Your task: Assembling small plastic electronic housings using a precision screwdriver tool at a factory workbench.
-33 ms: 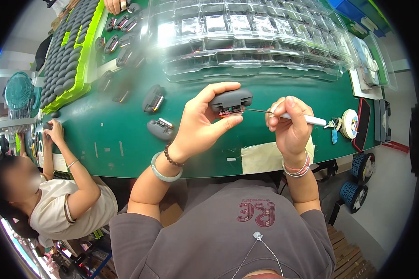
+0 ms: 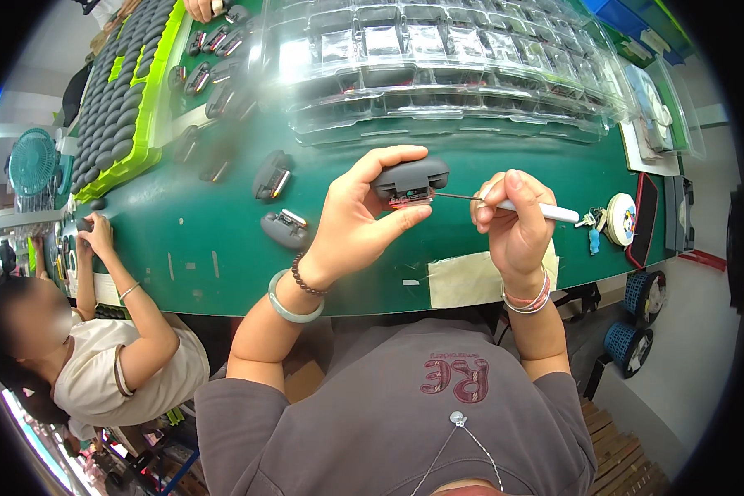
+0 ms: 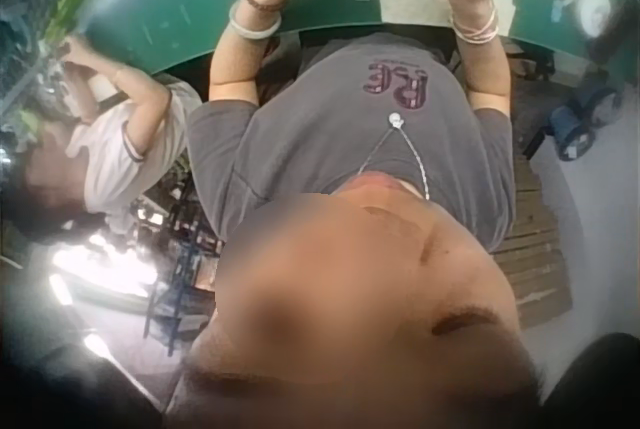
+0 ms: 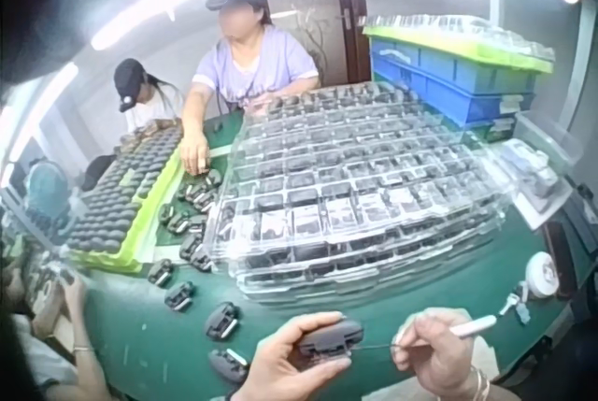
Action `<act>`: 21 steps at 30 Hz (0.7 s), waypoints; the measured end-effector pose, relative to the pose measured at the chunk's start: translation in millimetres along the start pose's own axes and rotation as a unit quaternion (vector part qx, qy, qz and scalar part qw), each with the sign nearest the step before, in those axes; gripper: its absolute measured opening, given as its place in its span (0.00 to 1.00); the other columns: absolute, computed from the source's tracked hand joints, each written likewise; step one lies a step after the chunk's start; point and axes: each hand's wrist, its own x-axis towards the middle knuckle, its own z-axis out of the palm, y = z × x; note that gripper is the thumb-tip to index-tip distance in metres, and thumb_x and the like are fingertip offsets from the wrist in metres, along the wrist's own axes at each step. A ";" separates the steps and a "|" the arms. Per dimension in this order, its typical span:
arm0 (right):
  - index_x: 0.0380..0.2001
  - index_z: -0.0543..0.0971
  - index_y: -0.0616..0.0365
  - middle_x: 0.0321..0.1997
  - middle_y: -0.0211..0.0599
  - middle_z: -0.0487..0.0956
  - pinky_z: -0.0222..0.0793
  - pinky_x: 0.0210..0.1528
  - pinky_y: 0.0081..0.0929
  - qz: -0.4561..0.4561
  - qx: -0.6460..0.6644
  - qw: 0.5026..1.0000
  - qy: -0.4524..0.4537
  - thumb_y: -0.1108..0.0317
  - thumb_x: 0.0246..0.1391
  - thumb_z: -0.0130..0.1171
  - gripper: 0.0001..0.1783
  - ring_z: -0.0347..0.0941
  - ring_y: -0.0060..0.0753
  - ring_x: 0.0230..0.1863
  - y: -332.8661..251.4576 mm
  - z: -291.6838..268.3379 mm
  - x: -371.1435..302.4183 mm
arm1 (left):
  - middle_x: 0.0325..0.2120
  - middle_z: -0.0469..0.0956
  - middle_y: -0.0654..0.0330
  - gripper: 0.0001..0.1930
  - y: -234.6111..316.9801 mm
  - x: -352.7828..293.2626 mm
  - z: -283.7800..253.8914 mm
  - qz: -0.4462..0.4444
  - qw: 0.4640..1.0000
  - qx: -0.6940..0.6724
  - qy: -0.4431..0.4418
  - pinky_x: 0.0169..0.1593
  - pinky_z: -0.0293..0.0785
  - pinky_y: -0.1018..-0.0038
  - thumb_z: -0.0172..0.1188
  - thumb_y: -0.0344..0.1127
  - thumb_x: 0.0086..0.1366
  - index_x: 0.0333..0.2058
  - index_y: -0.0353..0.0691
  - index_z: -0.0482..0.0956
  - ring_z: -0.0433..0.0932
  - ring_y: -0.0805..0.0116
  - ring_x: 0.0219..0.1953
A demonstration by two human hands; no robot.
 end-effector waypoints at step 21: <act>0.15 0.72 0.65 0.15 0.39 0.70 0.60 0.16 0.21 0.066 0.063 0.994 -0.054 0.66 0.57 0.44 0.19 0.65 0.27 0.14 0.4 -4.3 4.8 | 0.44 0.70 0.57 0.23 -2.0 -0.2 -1.5 0.081 0.994 0.068 -0.034 0.45 0.75 0.75 0.60 0.18 0.49 0.45 0.36 0.71 0.72 0.69 0.46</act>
